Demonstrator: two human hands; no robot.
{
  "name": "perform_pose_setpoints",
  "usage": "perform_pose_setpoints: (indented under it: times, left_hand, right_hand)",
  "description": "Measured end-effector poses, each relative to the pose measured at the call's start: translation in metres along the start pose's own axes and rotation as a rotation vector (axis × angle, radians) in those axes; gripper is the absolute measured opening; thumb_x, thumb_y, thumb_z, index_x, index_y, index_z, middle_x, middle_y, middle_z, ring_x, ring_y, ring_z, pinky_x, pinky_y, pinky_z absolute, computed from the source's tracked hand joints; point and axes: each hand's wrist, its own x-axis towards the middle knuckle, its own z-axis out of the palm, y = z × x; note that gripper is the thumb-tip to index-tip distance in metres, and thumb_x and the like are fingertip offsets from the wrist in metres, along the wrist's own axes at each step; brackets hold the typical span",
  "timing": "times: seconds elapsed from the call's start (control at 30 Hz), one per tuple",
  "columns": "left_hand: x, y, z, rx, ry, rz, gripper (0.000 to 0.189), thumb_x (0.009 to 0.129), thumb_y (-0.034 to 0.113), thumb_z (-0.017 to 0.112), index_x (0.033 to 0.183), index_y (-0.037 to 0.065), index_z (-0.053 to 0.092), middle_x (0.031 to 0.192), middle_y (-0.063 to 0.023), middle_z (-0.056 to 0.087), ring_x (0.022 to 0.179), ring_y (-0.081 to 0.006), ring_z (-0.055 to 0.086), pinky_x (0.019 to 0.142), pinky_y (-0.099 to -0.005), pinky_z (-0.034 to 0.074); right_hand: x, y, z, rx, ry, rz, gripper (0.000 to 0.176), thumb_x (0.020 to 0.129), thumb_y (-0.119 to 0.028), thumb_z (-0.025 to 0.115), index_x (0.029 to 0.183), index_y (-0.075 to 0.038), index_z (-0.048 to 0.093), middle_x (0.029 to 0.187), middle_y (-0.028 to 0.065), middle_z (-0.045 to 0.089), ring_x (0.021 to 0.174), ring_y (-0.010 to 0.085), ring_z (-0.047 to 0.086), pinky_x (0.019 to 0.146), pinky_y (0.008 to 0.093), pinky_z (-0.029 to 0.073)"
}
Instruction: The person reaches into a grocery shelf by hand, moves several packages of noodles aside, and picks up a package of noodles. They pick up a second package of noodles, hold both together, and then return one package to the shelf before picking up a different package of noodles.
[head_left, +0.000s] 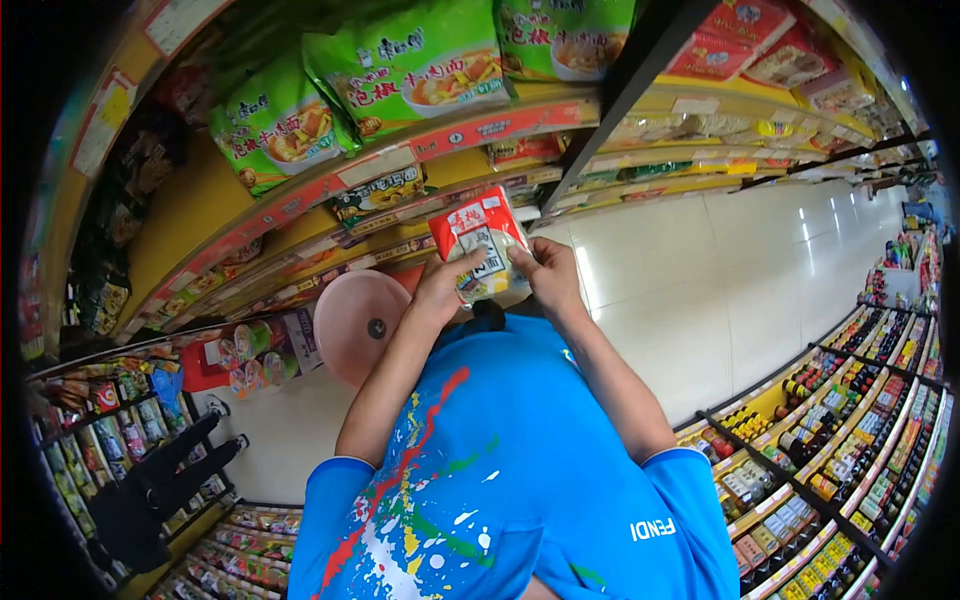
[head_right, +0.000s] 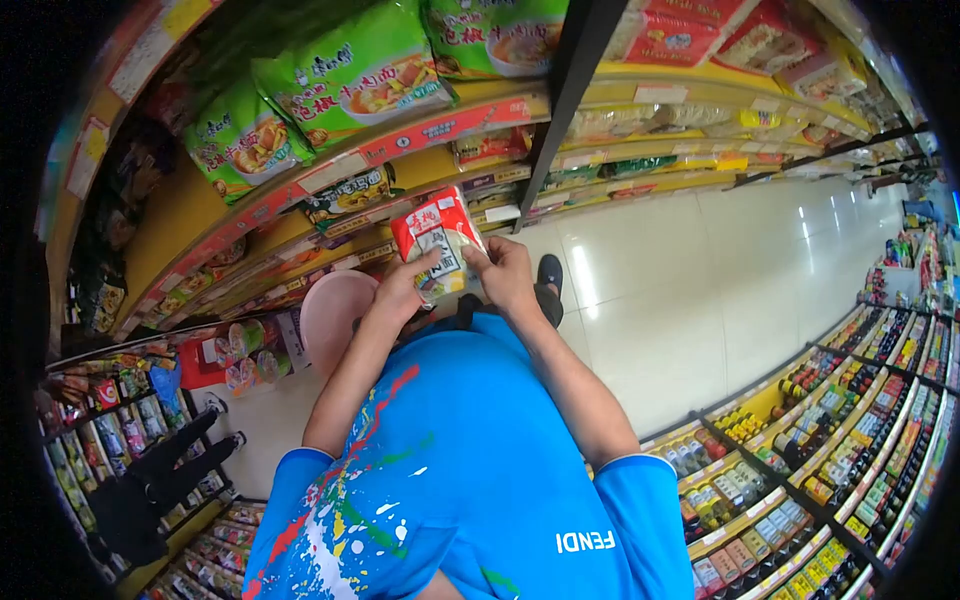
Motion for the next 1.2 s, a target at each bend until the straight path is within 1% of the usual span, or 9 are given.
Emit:
perform_pose_setpoints:
  times: [0.17, 0.23, 0.47, 0.6, 0.7, 0.77, 1.0, 1.13, 1.2]
  left_hand:
    - [0.002, -0.003, -0.030, 0.013, 0.022, 0.125, 0.031, 0.076, 0.000, 0.064, 0.105, 0.002, 0.057, 0.096, -0.0084, 0.063, 0.085, -0.0202, 0.062, 0.077, -0.0338, 0.051]
    - [-0.002, -0.004, -0.045, 0.084, 0.124, 0.085, 0.031, 0.076, 0.001, 0.064, 0.106, 0.002, 0.056, 0.096, -0.0085, 0.063, 0.086, -0.0199, 0.062, 0.077, -0.0331, 0.051]
    - [-0.035, -0.006, -0.070, 0.253, 0.178, -0.010, 0.033, 0.077, 0.003, 0.065, 0.107, 0.001, 0.054, 0.098, -0.0091, 0.062, 0.087, -0.0194, 0.062, 0.078, -0.0321, 0.050]
    - [-0.045, -0.005, -0.073, 0.308, 0.293, -0.028, 0.033, 0.077, 0.004, 0.064, 0.108, 0.001, 0.054, 0.098, -0.0091, 0.062, 0.088, -0.0202, 0.062, 0.079, -0.0327, 0.050]
    - [-0.054, 0.001, -0.070, 0.261, 0.311, -0.045, 0.031, 0.079, 0.004, 0.063, 0.108, 0.000, 0.054, 0.098, -0.0102, 0.062, 0.089, -0.0214, 0.062, 0.080, -0.0346, 0.050]
    - [-0.061, 0.005, -0.065, 0.276, 0.320, -0.064, 0.031, 0.079, 0.004, 0.062, 0.109, 0.000, 0.053, 0.098, -0.0109, 0.062, 0.090, -0.0222, 0.062, 0.080, -0.0355, 0.051]
    - [-0.069, 0.003, -0.076, 0.299, 0.319, -0.035, 0.034, 0.080, 0.004, 0.061, 0.112, -0.001, 0.050, 0.101, -0.0133, 0.061, 0.092, -0.0241, 0.062, 0.081, -0.0382, 0.051]
    - [-0.073, 0.003, -0.071, 0.291, 0.346, -0.036, 0.035, 0.080, 0.005, 0.061, 0.112, -0.001, 0.050, 0.102, -0.0140, 0.061, 0.091, -0.0250, 0.062, 0.079, -0.0389, 0.053]
    - [-0.075, 0.005, -0.065, 0.297, 0.343, -0.037, 0.035, 0.080, 0.006, 0.062, 0.112, -0.001, 0.050, 0.102, -0.0139, 0.061, 0.090, -0.0259, 0.063, 0.077, -0.0390, 0.054]
  right_hand:
    - [0.013, -0.010, 0.010, -0.120, -0.134, 0.123, 0.027, 0.087, -0.023, 0.058, 0.083, 0.003, 0.063, 0.070, 0.0008, 0.061, 0.061, 0.0056, 0.049, 0.056, 0.0215, 0.039]
    - [0.039, 0.005, 0.019, 0.014, -0.037, -0.031, 0.030, 0.086, -0.025, 0.059, 0.081, 0.004, 0.063, 0.063, 0.0021, 0.058, 0.056, 0.0066, 0.048, 0.050, 0.0241, 0.038]
    - [0.135, 0.031, 0.050, 0.121, 0.163, -0.194, 0.030, 0.075, -0.014, 0.059, 0.099, 0.005, 0.061, 0.078, 0.0159, 0.065, 0.069, 0.0218, 0.062, 0.069, 0.0345, 0.048]
    - [0.145, -0.002, 0.067, 0.337, 0.051, -0.007, 0.030, 0.075, -0.011, 0.054, 0.100, 0.005, 0.060, 0.080, 0.0151, 0.063, 0.073, 0.0249, 0.061, 0.070, 0.0355, 0.048]
    - [0.175, 0.003, 0.089, 0.634, 0.050, 0.162, 0.022, 0.079, -0.006, 0.055, 0.099, 0.003, 0.057, 0.085, 0.0110, 0.062, 0.067, 0.0182, 0.057, 0.059, 0.0305, 0.045]
    - [0.181, -0.006, 0.102, 1.040, 0.288, 0.295, 0.020, 0.079, -0.005, 0.052, 0.099, -0.002, 0.055, 0.085, 0.0089, 0.060, 0.068, 0.0173, 0.055, 0.056, 0.0320, 0.043]
    - [0.202, -0.015, 0.124, 1.325, 0.554, 0.335, 0.028, 0.079, -0.008, 0.053, 0.106, -0.004, 0.050, 0.094, 0.0076, 0.059, 0.081, 0.0176, 0.057, 0.063, 0.0340, 0.047]
    - [0.222, -0.006, 0.137, 1.273, 0.464, 0.152, 0.027, 0.084, -0.013, 0.049, 0.109, -0.003, 0.049, 0.098, 0.0089, 0.059, 0.087, 0.0182, 0.058, 0.068, 0.0339, 0.049]
    - [0.235, -0.003, 0.137, 1.399, 0.212, 0.037, 0.029, 0.088, -0.020, 0.046, 0.111, -0.004, 0.050, 0.101, 0.0093, 0.059, 0.091, 0.0192, 0.059, 0.070, 0.0329, 0.050]
